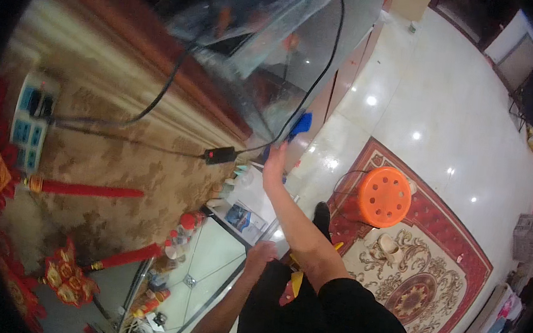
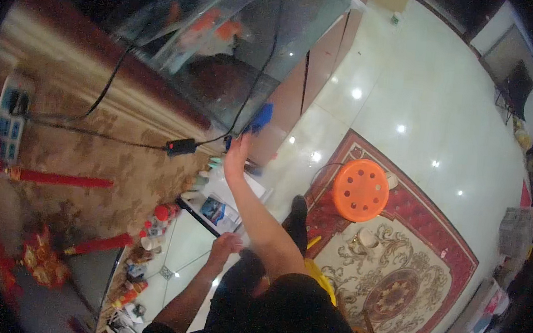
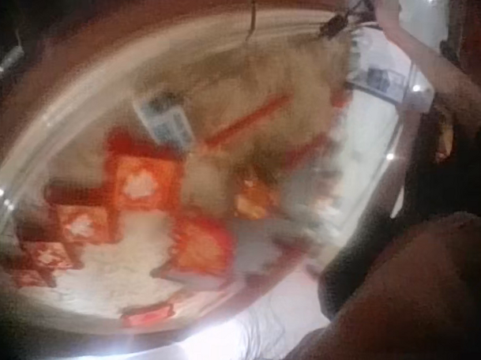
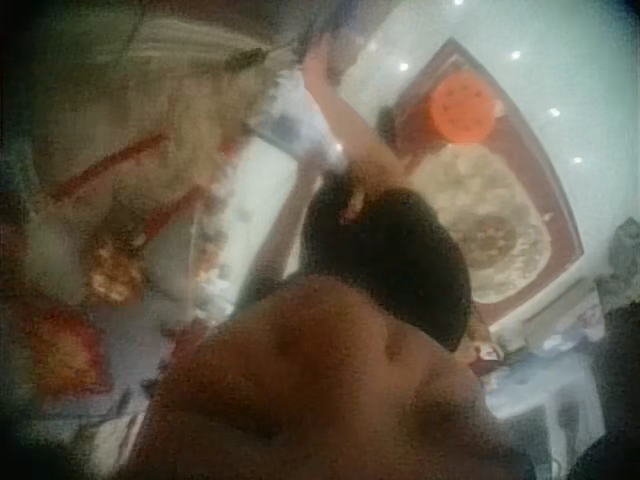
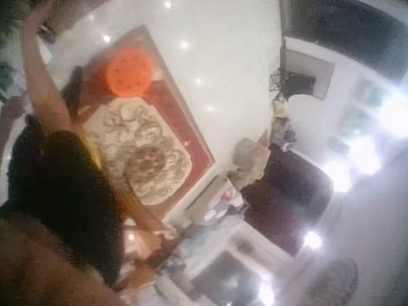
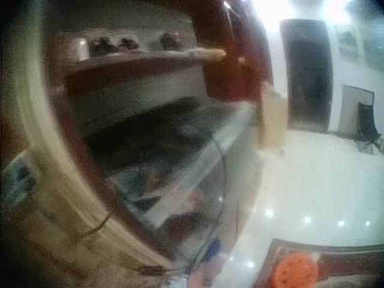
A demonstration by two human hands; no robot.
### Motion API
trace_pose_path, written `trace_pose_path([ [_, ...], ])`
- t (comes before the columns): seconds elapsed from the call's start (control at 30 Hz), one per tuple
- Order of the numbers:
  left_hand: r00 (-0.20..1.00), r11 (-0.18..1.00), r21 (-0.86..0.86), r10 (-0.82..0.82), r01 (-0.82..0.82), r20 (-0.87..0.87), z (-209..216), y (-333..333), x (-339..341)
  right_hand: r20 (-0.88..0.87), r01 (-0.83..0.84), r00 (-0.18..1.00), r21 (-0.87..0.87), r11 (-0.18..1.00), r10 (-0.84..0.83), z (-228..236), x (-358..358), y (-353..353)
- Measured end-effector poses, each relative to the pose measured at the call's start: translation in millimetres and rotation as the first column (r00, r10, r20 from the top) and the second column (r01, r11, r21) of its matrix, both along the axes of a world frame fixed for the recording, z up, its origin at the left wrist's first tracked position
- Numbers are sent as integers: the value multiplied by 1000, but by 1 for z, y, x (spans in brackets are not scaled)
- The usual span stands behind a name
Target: The person wipes a glass fish tank and surrounding wooden shelves with a blue cloth. They then pick up and wipe several small bottles and containers on the shelf, placing them back in place.
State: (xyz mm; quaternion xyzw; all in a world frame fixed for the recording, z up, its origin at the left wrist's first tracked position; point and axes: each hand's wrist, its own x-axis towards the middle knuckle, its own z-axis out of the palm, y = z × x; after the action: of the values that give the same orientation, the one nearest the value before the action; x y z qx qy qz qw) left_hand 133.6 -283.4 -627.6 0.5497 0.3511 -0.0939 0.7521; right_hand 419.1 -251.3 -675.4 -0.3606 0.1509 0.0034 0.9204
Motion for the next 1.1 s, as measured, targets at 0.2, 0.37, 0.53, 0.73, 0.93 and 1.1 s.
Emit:
trace_pose_path([
  [0.2, 989, 997, 27, -68, 72, -128, -11, -22, 57, -300, -271, 936, -280, 921, 184, -88, 15, 1],
  [0.37, 971, 992, 10, -119, 124, -209, -10, -32, 106, -493, -422, 753, 146, 895, 436, -97, 81, -37],
  [0.53, 953, 971, 45, -222, 236, -206, -1, -51, 161, -140, -338, 932, 7, 941, 335, -22, 179, -67],
  [0.73, 913, 861, 303, -388, 409, -128, 38, -81, 212, 220, -169, 891, -650, 741, 396, 17, 118, -73],
  [0.93, 800, 716, 369, -472, 593, -370, 128, -102, 218, -108, -432, 836, -733, 526, 537, 27, 46, -120],
  [1.1, 832, 157, 942, -441, -296, 335, 194, -80, 247, 73, -195, 965, -442, 876, 252, 105, 130, -209],
])
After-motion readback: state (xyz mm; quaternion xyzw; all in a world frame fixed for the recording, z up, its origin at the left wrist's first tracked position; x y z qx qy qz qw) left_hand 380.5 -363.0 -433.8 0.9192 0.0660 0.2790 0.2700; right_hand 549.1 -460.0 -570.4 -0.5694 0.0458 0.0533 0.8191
